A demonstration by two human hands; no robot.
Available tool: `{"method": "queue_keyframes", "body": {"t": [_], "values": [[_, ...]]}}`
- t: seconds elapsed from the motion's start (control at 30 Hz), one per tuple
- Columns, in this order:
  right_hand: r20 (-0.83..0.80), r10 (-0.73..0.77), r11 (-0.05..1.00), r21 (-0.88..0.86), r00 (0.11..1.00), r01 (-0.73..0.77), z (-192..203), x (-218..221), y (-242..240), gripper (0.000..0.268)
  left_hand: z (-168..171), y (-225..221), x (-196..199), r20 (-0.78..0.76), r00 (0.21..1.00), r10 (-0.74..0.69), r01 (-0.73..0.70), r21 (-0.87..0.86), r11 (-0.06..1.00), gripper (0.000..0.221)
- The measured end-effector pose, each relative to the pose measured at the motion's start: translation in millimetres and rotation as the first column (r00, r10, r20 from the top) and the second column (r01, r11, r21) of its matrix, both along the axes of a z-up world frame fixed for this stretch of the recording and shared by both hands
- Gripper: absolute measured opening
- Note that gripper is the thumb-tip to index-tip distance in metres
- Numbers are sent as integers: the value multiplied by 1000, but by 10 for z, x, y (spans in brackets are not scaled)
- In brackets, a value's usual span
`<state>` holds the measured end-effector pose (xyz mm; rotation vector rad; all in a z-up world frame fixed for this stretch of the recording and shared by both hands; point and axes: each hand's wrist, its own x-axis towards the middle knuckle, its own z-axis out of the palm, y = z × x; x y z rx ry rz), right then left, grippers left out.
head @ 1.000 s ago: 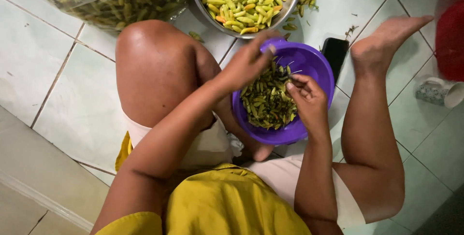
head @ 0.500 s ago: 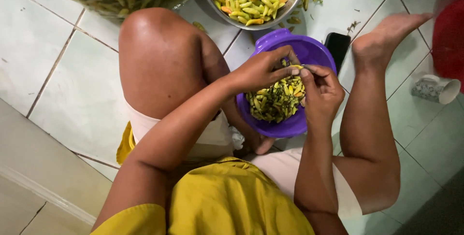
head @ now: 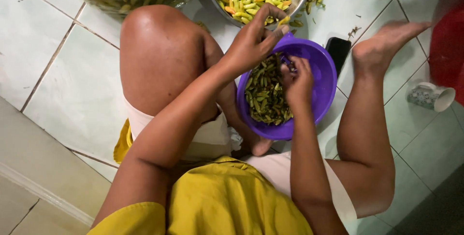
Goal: Removing stems from green and yellow chilies by hand and sorting them into a bowl.
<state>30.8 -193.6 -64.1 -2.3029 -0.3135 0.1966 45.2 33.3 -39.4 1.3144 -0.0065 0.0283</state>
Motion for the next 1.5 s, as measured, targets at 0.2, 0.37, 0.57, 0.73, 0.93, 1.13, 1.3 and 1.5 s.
{"method": "queue_keyframes", "body": {"t": [0.2,0.37,0.57,0.73,0.93,1.13,1.3,1.5], "values": [[0,13,980,-196,1000,-13,253,32,228,21,100,78,-4,-12,984,179,-169,275,947,36],[-228,-283,956,8,932,292,569,-6,24,21,-12,-38,25,-47,998,46,-33,264,964,58],[-143,-302,793,512,942,332,662,-84,-61,16,180,-175,-162,22,969,-247,246,28,969,32],[-3,-238,844,495,971,209,651,-71,66,16,-12,-332,-176,66,967,-245,249,-50,967,20],[-263,-217,703,626,940,338,820,-104,196,12,-40,-336,-125,123,975,-184,200,-133,971,17],[-598,-31,472,697,801,539,733,-80,63,10,94,-303,-118,167,974,-156,174,-103,979,16],[-600,-24,492,689,800,532,729,-136,116,10,90,-228,-136,155,968,-195,205,-56,977,16],[-511,-208,539,652,834,534,786,-68,-78,16,198,-98,-126,150,981,-121,90,197,976,22]]}}
